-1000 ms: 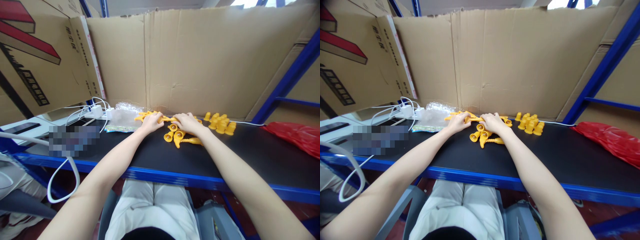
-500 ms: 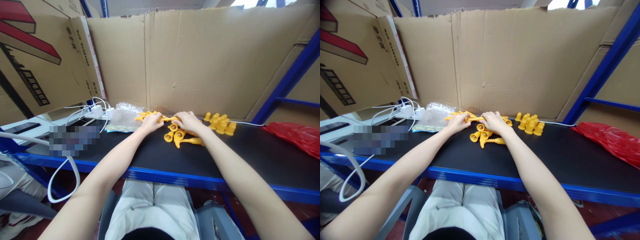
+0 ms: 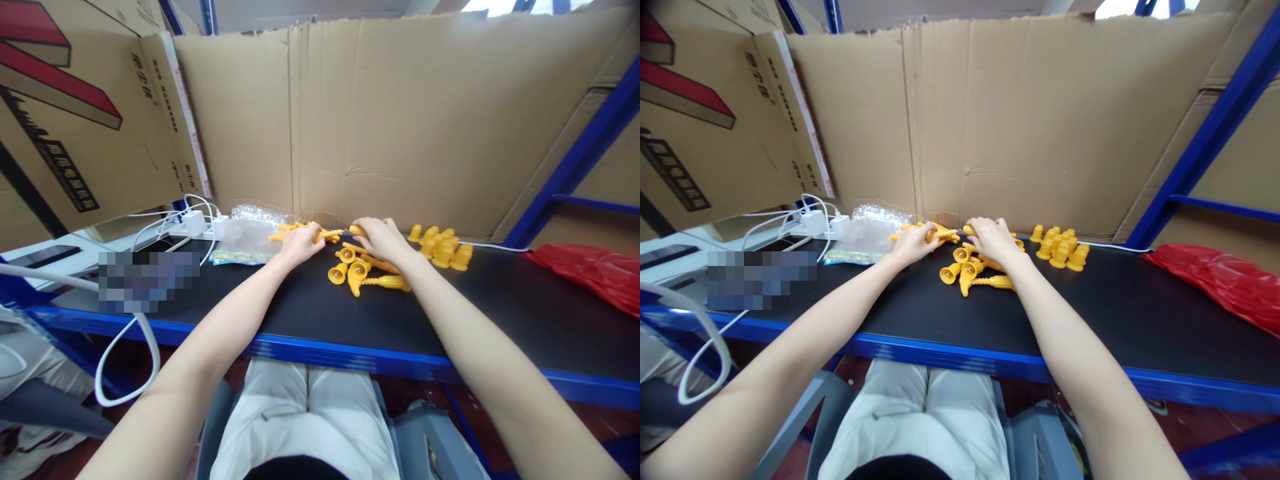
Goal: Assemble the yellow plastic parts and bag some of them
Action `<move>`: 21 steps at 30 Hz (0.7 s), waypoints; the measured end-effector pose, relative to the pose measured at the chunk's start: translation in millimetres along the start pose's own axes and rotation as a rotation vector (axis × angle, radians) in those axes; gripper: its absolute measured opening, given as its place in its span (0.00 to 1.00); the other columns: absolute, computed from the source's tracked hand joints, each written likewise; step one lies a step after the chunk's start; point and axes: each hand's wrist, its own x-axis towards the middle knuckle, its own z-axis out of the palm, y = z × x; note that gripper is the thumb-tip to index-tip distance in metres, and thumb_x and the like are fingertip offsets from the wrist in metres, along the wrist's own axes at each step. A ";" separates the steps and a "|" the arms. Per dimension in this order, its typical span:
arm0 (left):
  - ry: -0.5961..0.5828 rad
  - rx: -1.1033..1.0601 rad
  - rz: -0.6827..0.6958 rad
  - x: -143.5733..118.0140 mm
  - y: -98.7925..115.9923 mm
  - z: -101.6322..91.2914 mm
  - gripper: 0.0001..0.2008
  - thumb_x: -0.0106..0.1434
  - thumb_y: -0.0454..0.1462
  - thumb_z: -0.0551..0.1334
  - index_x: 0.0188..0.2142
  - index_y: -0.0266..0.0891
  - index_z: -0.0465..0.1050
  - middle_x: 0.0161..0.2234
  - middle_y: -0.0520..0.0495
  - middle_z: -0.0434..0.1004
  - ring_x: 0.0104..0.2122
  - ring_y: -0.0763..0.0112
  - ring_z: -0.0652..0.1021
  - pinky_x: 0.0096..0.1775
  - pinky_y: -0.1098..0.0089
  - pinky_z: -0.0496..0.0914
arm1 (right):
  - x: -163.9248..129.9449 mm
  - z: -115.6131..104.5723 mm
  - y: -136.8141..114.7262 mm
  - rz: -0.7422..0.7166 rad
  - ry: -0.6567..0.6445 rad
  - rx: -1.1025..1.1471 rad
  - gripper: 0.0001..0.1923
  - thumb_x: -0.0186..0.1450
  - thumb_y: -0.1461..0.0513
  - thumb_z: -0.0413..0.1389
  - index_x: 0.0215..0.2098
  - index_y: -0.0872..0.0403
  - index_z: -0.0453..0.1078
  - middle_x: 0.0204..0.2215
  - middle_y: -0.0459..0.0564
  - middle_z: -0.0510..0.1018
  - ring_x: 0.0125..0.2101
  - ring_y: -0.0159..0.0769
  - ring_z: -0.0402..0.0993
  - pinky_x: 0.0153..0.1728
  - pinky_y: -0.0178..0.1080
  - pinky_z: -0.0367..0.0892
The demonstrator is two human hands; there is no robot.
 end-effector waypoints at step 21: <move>0.036 -0.090 -0.053 1.4 -26.2 17.3 0.22 0.62 0.33 0.52 0.56 0.40 0.59 0.50 0.40 0.68 0.48 0.63 0.70 0.48 0.63 0.65 | -6.3 -64.1 66.8 0.583 0.161 0.106 0.18 0.59 0.55 0.54 0.45 0.56 0.69 0.41 0.58 0.75 0.40 0.44 0.70 0.39 0.42 0.62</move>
